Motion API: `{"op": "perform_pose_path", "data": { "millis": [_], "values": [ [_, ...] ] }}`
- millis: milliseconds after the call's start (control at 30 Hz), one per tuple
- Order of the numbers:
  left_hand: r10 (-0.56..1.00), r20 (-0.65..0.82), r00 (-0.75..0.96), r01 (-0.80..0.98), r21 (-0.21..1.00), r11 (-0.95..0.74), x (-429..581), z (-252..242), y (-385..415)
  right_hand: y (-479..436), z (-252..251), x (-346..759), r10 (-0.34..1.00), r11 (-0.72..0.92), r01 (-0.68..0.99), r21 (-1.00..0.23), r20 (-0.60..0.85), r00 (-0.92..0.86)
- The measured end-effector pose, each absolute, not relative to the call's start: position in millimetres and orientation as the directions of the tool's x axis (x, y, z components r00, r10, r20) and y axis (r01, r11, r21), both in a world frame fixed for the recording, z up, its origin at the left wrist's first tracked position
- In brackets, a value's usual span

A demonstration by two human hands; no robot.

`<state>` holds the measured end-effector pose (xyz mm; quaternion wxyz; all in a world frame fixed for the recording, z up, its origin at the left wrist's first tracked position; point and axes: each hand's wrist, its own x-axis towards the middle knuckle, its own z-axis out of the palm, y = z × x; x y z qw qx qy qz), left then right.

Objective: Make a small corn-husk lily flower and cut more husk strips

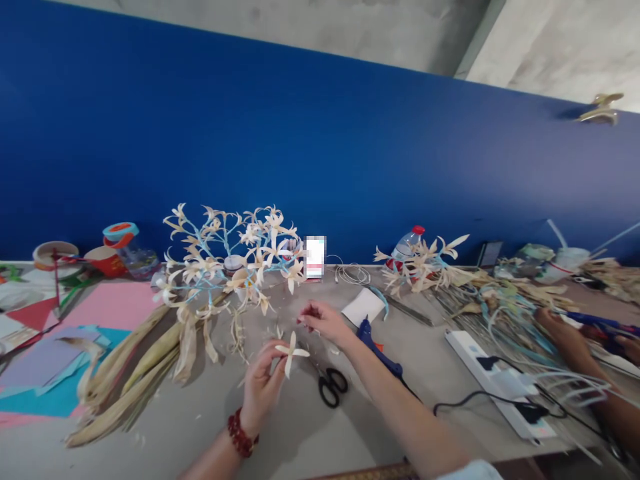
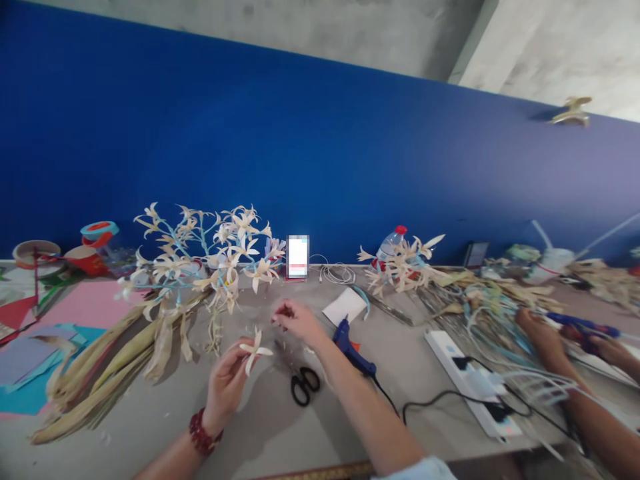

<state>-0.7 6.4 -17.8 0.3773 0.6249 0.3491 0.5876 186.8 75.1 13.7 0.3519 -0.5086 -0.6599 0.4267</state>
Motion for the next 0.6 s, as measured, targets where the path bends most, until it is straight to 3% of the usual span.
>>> {"op": "perform_pose_path", "data": {
  "millis": [167,367,600],
  "values": [
    [0.857,0.486,0.168,-0.023,0.871,-0.49,-0.3,-10.1,2.0,16.8,37.5,196.0,0.973,0.185,0.262,-0.947,0.139,-0.186],
    [0.806,0.526,0.272,-0.057,0.845,-0.532,-2.5,-6.4,2.7,-15.6,68.9,199.0,0.878,0.477,0.382,-0.791,0.415,-0.238],
    [0.754,0.562,0.34,-0.103,0.819,-0.564,-2.4,-9.2,3.7,-20.1,82.0,201.9,0.884,0.459,0.234,-0.857,0.414,-0.217]
  ]
}}
